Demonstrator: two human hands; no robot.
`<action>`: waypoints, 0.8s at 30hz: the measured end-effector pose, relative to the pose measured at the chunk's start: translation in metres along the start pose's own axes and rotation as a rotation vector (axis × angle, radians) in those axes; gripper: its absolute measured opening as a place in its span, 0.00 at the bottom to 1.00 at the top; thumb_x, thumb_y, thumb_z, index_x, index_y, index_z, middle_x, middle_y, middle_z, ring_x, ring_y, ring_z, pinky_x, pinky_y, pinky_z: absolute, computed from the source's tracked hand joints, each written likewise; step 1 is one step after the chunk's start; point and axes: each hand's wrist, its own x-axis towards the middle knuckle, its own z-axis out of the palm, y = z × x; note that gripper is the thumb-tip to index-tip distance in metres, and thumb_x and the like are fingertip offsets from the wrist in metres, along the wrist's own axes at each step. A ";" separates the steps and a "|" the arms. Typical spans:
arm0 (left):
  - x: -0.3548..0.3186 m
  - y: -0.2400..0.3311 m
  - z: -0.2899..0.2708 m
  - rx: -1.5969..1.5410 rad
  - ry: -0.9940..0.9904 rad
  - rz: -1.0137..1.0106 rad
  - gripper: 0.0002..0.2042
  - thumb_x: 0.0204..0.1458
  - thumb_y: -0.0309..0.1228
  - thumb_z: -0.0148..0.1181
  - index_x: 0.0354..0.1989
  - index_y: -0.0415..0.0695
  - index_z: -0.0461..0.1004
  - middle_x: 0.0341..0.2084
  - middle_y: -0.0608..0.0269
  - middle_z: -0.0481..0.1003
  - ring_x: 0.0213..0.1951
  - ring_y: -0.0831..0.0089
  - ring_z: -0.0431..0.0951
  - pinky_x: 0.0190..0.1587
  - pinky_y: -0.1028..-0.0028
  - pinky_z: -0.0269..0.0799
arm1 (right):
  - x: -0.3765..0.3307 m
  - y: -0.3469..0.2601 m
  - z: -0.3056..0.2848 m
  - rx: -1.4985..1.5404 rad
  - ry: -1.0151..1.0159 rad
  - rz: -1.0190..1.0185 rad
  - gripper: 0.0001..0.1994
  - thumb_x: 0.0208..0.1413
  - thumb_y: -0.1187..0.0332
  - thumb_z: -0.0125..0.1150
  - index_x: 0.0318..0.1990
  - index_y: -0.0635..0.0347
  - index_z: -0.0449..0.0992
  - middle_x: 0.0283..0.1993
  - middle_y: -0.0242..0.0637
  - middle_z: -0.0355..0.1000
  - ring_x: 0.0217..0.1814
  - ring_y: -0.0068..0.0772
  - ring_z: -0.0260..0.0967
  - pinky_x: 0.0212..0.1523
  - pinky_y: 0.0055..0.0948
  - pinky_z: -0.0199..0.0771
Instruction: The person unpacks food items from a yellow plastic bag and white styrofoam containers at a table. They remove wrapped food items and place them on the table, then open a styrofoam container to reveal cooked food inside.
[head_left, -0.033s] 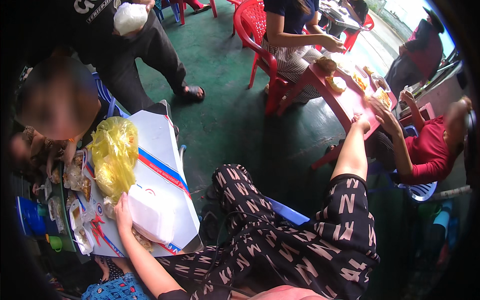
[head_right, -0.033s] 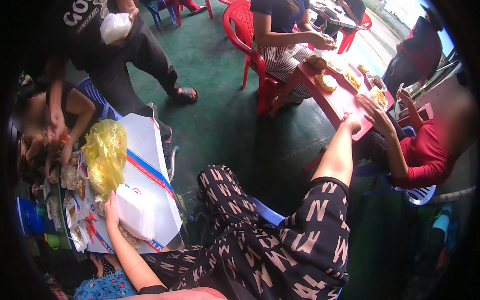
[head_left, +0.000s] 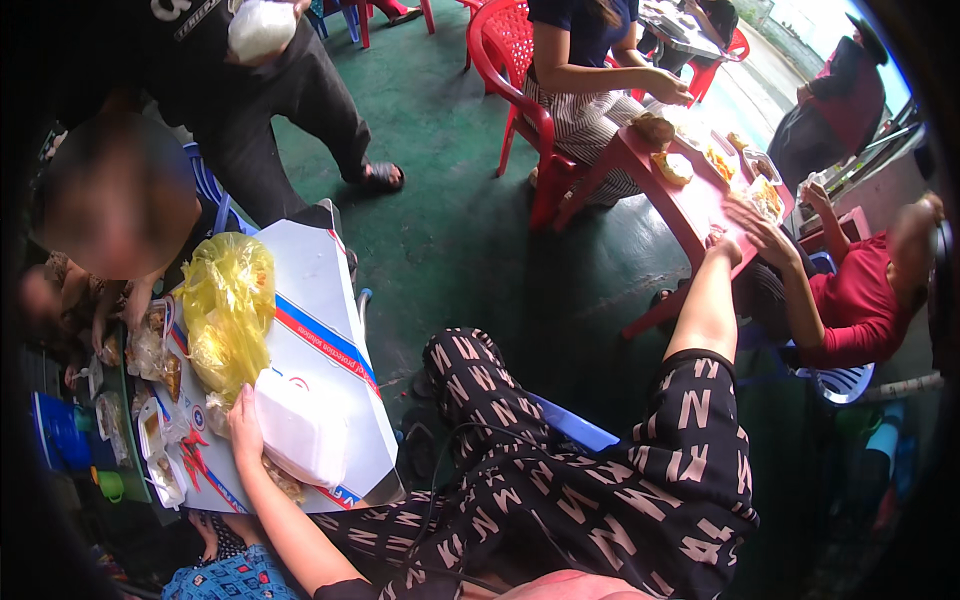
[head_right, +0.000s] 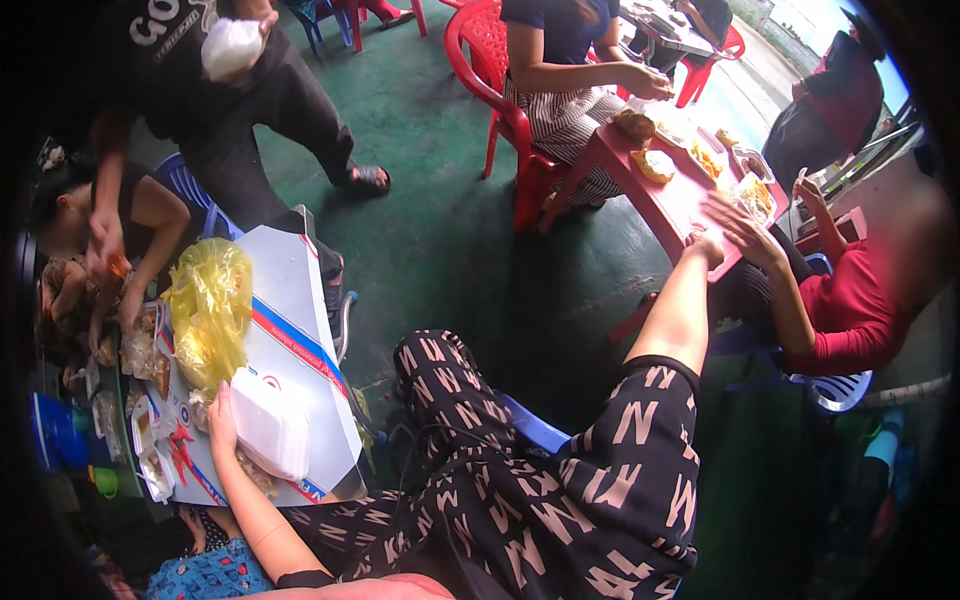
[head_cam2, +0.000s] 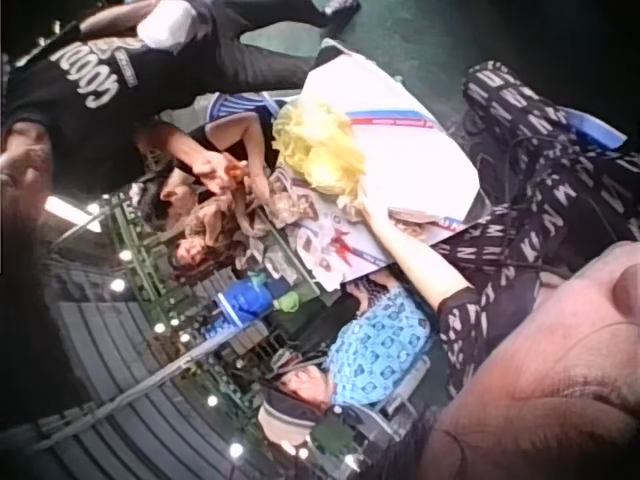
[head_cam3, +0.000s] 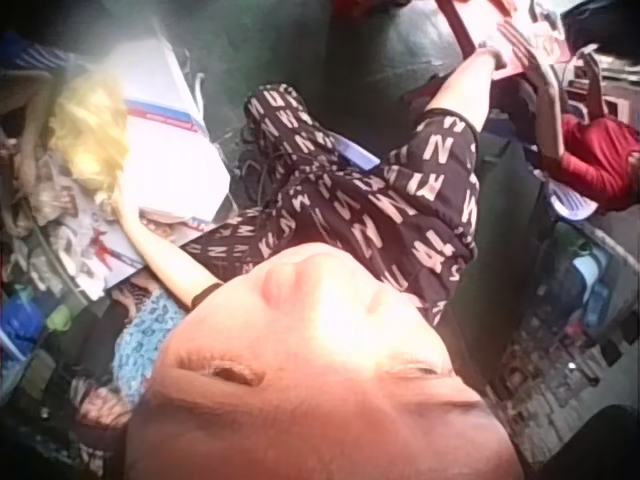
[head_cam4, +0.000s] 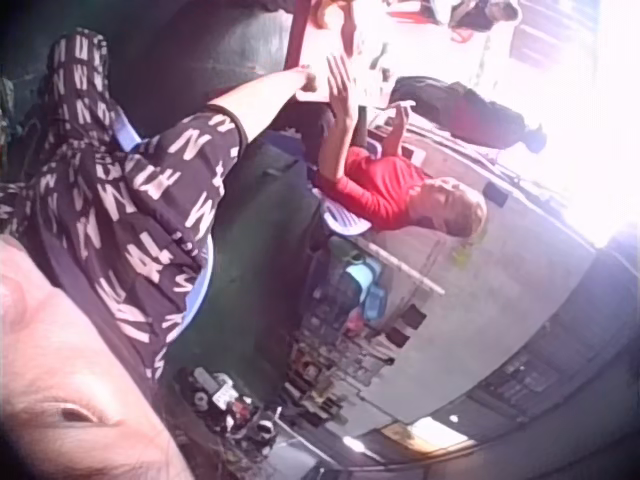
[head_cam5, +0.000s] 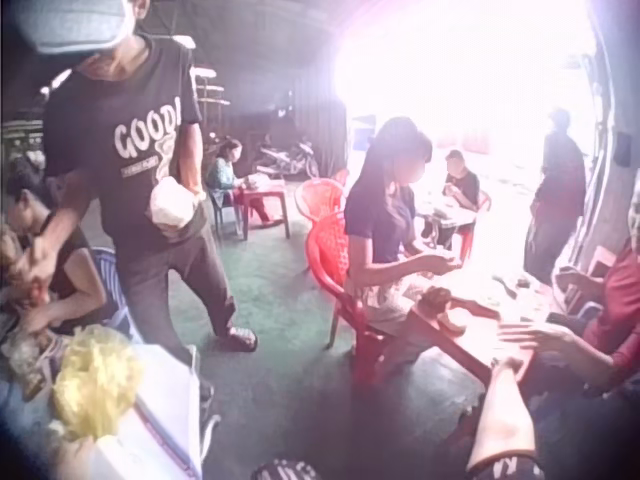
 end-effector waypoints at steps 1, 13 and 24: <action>0.002 -0.002 -0.001 0.017 -0.001 0.015 0.29 0.60 0.48 0.39 0.51 0.28 0.67 0.49 0.42 0.70 0.54 0.56 0.69 0.57 0.69 0.59 | 0.002 0.001 -0.006 0.046 0.003 0.008 0.10 0.44 0.70 0.62 0.29 0.71 0.74 0.22 0.41 0.73 0.16 0.32 0.70 0.16 0.33 0.73; 0.000 -0.017 0.002 0.131 0.025 0.018 0.28 0.60 0.50 0.35 0.49 0.37 0.72 0.51 0.50 0.70 0.56 0.57 0.66 0.60 0.67 0.53 | -0.004 0.049 -0.013 0.118 0.359 -0.073 0.09 0.39 0.72 0.59 0.25 0.71 0.70 0.22 0.41 0.70 0.20 0.37 0.69 0.18 0.34 0.74; -0.020 0.010 0.000 0.090 0.278 0.141 0.20 0.55 0.47 0.50 0.37 0.39 0.76 0.38 0.54 0.76 0.41 0.56 0.75 0.46 0.66 0.68 | -0.365 0.150 0.011 0.135 -1.140 -0.315 0.07 0.53 0.74 0.54 0.39 0.63 0.71 0.34 0.32 0.68 0.34 0.21 0.63 0.35 0.20 0.65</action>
